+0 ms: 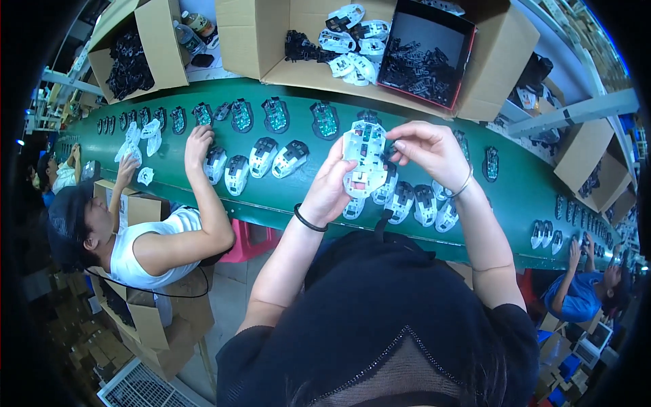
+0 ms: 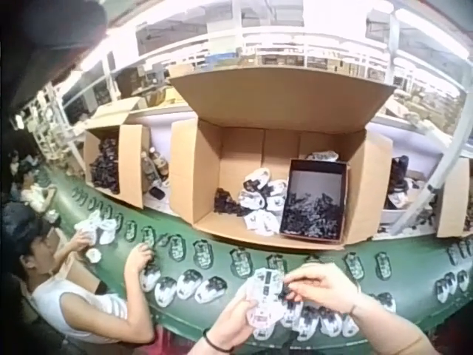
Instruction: The person assembles computer mouse casings by fitting small components into the shells by hand and sliding the assembled casings along the conveyor belt.
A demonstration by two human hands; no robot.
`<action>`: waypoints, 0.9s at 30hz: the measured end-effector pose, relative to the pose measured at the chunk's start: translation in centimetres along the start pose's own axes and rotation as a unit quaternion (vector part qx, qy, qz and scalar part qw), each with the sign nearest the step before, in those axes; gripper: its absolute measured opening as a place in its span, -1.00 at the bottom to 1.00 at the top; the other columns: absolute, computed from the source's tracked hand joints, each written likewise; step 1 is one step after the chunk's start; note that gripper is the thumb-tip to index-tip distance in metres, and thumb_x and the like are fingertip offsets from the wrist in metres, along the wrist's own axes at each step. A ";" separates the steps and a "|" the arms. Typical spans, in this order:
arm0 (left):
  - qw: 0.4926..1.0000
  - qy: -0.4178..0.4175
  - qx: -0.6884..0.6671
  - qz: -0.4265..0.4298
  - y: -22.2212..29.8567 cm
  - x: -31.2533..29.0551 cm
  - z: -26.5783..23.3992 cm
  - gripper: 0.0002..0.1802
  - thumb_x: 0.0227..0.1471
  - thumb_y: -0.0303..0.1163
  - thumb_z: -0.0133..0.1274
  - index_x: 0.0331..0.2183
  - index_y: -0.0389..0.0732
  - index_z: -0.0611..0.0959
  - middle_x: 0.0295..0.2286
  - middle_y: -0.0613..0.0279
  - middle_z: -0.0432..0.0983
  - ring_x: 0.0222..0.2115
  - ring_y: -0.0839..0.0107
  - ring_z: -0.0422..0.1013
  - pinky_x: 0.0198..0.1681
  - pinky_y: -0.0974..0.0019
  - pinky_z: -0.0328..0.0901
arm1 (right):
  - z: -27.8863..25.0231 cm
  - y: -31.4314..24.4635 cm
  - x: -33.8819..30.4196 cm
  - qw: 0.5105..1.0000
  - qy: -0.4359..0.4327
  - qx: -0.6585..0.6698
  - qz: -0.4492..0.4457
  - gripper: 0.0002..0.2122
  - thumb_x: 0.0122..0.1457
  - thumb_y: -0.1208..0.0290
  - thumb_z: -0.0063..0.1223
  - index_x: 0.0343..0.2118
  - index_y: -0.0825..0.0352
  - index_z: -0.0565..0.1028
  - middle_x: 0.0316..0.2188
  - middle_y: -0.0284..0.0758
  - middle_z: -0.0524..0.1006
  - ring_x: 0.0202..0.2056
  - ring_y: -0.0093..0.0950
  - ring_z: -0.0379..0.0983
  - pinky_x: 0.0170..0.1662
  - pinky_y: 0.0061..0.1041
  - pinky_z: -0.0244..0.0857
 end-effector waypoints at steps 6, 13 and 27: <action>0.998 0.039 0.034 0.023 -0.6 -1.8 1.7 -0.40 0.00 -0.55 -0.29 0.13 -0.18 0.08 0.00 0.08 0.20 0.00 0.30 0.25 0.02 0.19 0.22 | 1.5 2.4 -2.5 0.993 0.084 -0.060 -0.064 -0.80 0.03 0.66 0.02 -0.24 0.41 0.42 -0.38 -0.39 0.42 -0.47 -0.67 0.41 -0.39 -0.72 0.34; 1.000 0.028 0.006 -0.001 -0.7 -2.7 0.3 -0.32 -0.05 -0.64 -0.27 0.14 -0.12 0.03 -0.04 0.19 0.22 -0.05 0.42 0.26 -0.13 0.35 0.31 | 2.9 1.3 -3.6 0.986 0.078 -0.143 -0.039 -0.79 0.04 0.65 0.00 -0.22 0.42 0.42 -0.35 -0.33 0.46 -0.41 -0.63 0.45 -0.37 -0.71 0.35; 0.994 0.002 0.112 -0.011 0.7 -2.8 0.6 -0.24 -0.14 -0.64 -0.23 0.16 -0.12 0.03 -0.09 0.30 0.21 -0.18 0.57 0.25 -0.24 0.48 0.26 | 5.7 -0.4 -1.9 0.859 0.035 -0.429 -0.277 -0.80 -0.14 0.52 0.16 -0.38 0.33 0.46 -0.52 -0.27 0.47 -0.42 -0.35 0.41 -0.39 -0.43 0.32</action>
Point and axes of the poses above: each hand's wrist, its own x-axis towards the middle knuckle, its own z-axis out of the palm, y = z × x, the point moved 3 cm from there along x, towards the middle knuckle
